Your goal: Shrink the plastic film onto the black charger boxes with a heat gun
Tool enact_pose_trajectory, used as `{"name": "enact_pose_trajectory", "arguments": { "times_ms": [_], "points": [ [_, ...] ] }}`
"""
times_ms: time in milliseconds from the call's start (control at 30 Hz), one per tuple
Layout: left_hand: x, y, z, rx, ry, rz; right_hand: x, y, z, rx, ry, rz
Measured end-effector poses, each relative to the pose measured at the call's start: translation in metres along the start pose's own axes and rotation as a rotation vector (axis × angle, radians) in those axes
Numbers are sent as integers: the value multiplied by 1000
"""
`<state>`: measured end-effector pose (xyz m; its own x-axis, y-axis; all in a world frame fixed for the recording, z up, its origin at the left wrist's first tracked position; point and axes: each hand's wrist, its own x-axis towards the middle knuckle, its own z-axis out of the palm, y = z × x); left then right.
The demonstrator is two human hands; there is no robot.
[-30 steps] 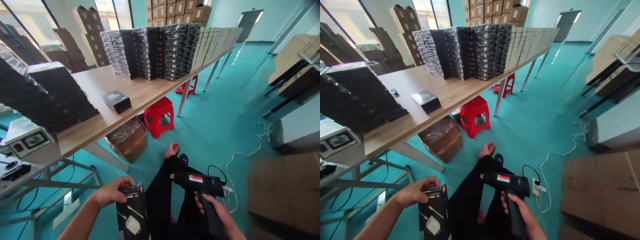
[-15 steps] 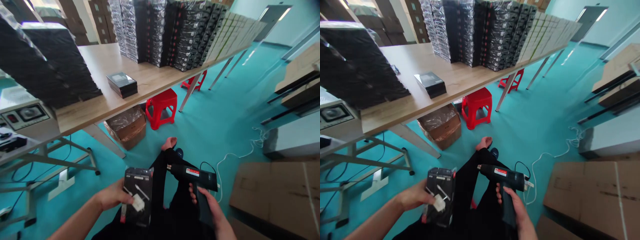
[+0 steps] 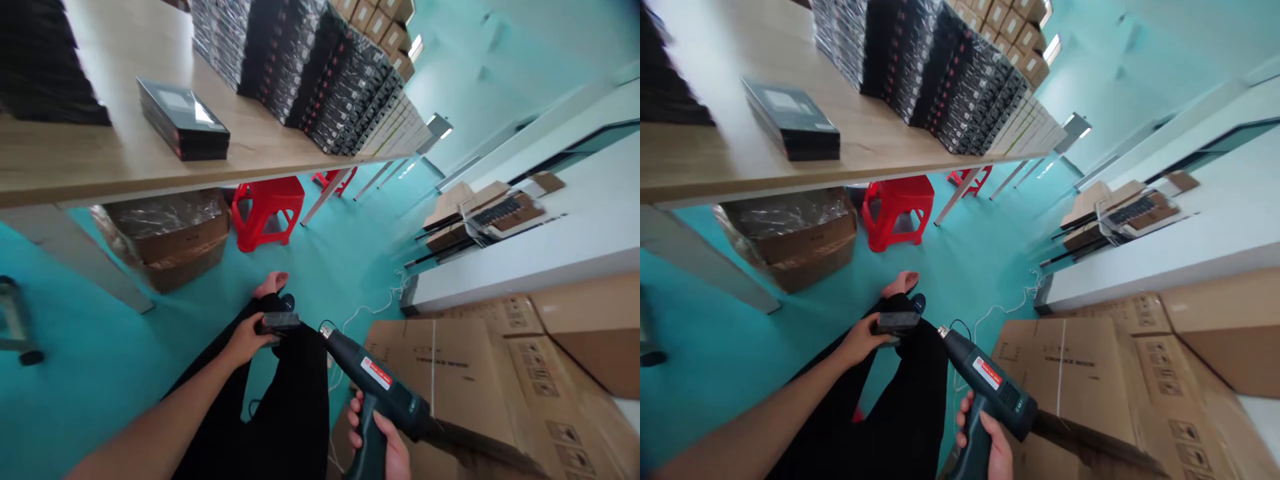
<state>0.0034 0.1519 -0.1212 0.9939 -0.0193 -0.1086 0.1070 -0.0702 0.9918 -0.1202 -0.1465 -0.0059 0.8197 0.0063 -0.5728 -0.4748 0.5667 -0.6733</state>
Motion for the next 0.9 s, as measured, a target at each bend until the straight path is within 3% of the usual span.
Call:
{"name": "enact_pose_trajectory", "arguments": {
  "times_ms": [100,300,433,633,900],
  "points": [
    [-13,-7,5,34,-140,78,-28,-23,5,-144,47,31],
    [-16,1,0,127,-176,133,-55,-47,45,-391,-18,125],
    [-17,3,-3,120,-175,137,-55,-48,68,-466,12,142],
    [-17,1,-5,129,-165,162,-51,-47,72,-488,14,144],
    [-19,7,-5,396,-177,203,-50,-34,85,-492,12,170]
  ]
}}
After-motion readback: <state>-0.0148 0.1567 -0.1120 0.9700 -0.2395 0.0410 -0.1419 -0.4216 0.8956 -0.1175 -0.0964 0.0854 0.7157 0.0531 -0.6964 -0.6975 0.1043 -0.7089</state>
